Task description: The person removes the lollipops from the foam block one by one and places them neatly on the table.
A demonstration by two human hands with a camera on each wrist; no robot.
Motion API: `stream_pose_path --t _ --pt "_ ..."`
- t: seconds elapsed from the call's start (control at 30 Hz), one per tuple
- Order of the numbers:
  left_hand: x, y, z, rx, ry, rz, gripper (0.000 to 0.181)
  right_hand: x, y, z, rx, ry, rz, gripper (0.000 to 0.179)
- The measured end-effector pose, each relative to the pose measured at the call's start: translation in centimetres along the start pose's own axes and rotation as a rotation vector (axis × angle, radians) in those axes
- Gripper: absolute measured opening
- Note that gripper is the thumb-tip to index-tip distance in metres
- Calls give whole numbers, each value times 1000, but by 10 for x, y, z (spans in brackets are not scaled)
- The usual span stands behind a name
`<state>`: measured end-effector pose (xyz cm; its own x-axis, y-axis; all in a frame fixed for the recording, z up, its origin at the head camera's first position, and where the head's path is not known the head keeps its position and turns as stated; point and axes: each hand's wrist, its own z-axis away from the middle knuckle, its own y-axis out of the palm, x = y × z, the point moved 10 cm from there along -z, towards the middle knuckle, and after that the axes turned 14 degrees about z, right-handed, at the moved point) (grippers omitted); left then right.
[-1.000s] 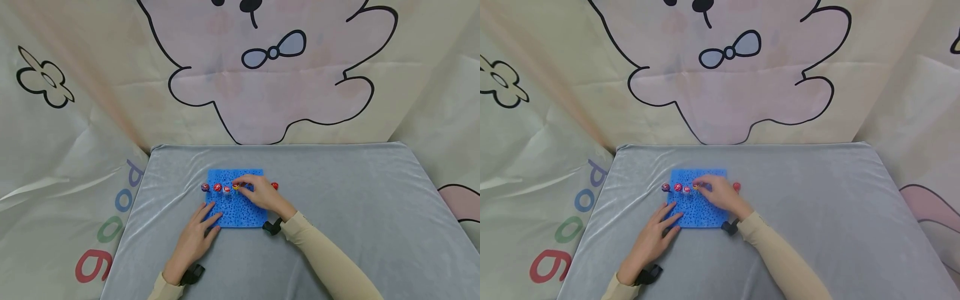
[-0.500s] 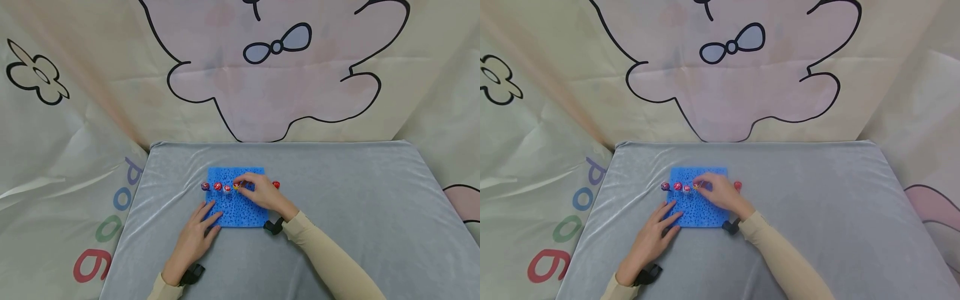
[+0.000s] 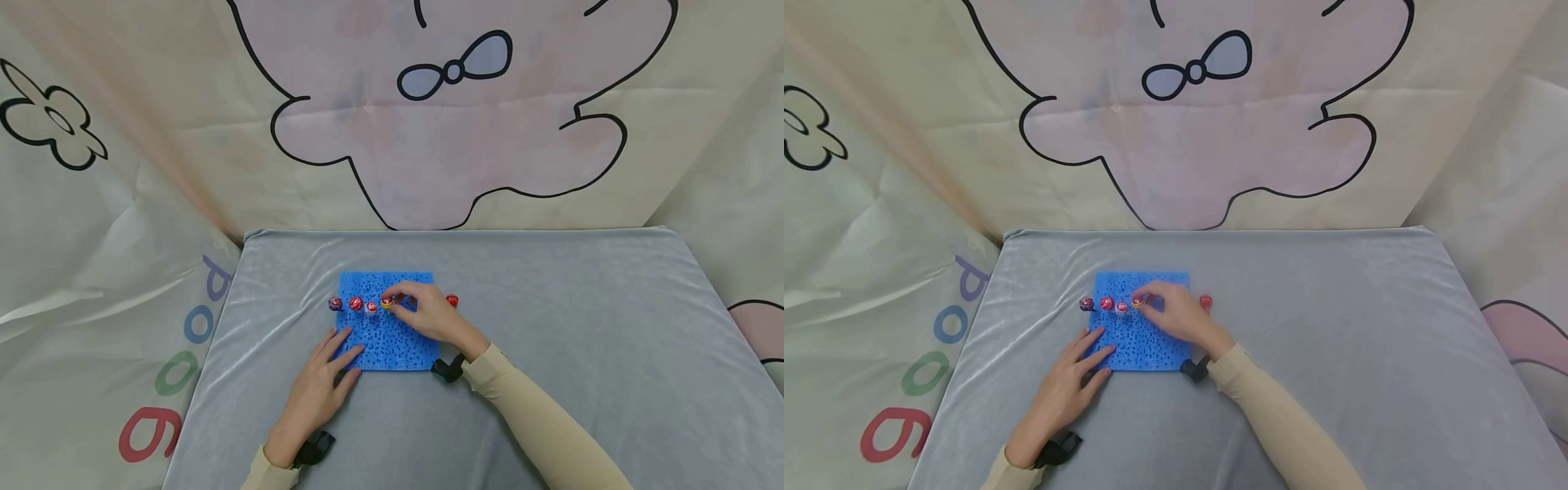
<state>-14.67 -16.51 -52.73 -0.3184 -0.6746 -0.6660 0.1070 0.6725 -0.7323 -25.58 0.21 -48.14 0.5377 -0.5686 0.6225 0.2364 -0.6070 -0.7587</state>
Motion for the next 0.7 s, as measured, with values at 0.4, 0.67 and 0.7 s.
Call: stream_pose_path --t 0.4,0.67,0.7 --pt "-1 0 0 5 -1 -7 42 5 -12 1 -55 -4 -30 23" --pt "-2 0 0 3 -6 4 41 -2 -41 12 -172 23 -48 19" --pt "-2 0 0 2 -7 4 41 -5 -45 14 -185 29 -43 19"
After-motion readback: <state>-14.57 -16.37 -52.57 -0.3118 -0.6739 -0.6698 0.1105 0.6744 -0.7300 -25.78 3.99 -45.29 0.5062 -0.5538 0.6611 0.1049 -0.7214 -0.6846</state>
